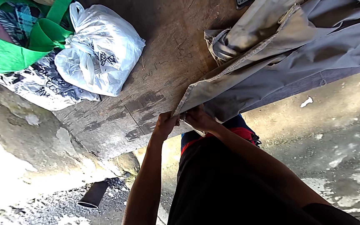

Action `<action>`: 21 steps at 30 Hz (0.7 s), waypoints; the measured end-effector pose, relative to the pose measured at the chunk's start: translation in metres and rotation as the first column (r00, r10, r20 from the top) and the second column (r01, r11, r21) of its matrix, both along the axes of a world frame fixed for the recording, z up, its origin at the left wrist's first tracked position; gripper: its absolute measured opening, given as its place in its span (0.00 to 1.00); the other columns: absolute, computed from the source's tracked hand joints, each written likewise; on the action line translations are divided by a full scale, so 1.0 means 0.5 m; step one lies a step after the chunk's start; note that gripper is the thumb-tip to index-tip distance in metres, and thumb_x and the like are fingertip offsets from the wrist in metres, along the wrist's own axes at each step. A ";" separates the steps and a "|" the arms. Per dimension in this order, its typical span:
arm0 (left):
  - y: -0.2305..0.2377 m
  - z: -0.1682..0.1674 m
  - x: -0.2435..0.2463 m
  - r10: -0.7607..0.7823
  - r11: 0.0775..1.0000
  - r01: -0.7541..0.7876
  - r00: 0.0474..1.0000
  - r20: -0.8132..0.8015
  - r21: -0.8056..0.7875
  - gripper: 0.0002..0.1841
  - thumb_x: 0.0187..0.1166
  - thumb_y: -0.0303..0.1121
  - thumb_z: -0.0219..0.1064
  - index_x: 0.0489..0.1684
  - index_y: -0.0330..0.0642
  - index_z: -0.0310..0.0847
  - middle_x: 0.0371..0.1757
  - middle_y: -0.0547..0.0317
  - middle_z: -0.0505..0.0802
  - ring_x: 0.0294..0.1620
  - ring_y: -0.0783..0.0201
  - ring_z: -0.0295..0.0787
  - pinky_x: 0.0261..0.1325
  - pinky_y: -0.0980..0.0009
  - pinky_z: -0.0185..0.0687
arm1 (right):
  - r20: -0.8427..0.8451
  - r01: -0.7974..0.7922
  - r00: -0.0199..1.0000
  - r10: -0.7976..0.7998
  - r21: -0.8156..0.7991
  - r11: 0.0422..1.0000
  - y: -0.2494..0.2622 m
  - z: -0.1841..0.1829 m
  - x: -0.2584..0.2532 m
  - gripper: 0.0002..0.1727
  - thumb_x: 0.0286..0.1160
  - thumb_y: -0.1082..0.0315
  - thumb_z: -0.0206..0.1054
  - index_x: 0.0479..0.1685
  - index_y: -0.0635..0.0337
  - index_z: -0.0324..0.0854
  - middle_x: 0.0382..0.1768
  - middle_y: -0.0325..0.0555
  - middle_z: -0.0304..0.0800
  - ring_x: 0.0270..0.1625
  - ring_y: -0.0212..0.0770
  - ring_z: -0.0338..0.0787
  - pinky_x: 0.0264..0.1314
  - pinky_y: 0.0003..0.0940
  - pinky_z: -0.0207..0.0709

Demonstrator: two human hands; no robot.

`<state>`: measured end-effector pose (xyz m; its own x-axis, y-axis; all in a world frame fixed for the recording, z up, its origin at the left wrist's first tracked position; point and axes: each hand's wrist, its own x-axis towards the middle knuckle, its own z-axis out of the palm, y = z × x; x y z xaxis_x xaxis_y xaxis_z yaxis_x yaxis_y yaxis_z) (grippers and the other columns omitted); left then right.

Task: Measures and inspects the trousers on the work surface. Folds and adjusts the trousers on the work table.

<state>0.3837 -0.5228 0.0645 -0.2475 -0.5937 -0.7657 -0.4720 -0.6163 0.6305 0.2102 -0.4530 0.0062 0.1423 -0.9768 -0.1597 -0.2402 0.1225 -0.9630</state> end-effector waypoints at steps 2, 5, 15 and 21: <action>-0.001 0.007 -0.002 0.031 0.999 -0.030 0.999 -0.014 0.015 0.13 0.83 0.21 0.56 0.27 0.40 0.81 0.20 0.68 0.85 0.22 0.74 0.81 0.34 0.76 0.82 | 0.032 -0.007 0.999 0.008 -0.021 1.000 0.001 0.001 -0.004 0.14 0.80 0.62 0.61 0.45 0.55 0.93 0.58 0.47 0.90 0.73 0.48 0.78 0.85 0.59 0.56; -0.006 0.012 0.002 0.026 0.999 -0.026 1.000 -0.006 0.023 0.13 0.83 0.21 0.56 0.27 0.39 0.82 0.20 0.68 0.85 0.21 0.74 0.81 0.33 0.77 0.83 | 0.084 0.049 0.995 -0.047 -0.021 0.999 0.004 -0.004 -0.004 0.13 0.78 0.63 0.62 0.40 0.57 0.94 0.54 0.49 0.91 0.70 0.48 0.80 0.83 0.58 0.61; 0.076 -0.014 -0.092 0.064 0.923 0.058 0.952 0.300 -0.381 0.18 0.75 0.41 0.75 0.48 0.33 0.85 0.29 0.61 0.88 0.27 0.72 0.83 0.37 0.71 0.84 | 0.111 0.411 0.908 -0.405 -0.038 0.911 0.004 0.000 -0.050 0.14 0.78 0.70 0.58 0.37 0.67 0.89 0.51 0.53 0.87 0.60 0.42 0.84 0.66 0.40 0.79; 0.165 -0.023 -0.112 0.368 0.922 -0.287 0.857 0.360 -0.259 0.19 0.86 0.40 0.67 0.56 0.28 0.80 0.38 0.49 0.91 0.37 0.62 0.90 0.43 0.61 0.89 | 0.095 0.431 0.898 -0.429 -0.002 0.902 0.001 0.000 -0.077 0.14 0.79 0.69 0.58 0.36 0.67 0.88 0.47 0.52 0.87 0.56 0.38 0.85 0.60 0.34 0.80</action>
<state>0.3276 -0.4405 0.0528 0.2856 -0.7298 -0.6212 -0.4969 -0.6670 0.5552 0.1717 -0.4527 0.0062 -0.2795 -0.9494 -0.1432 -0.0818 0.1721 -0.9817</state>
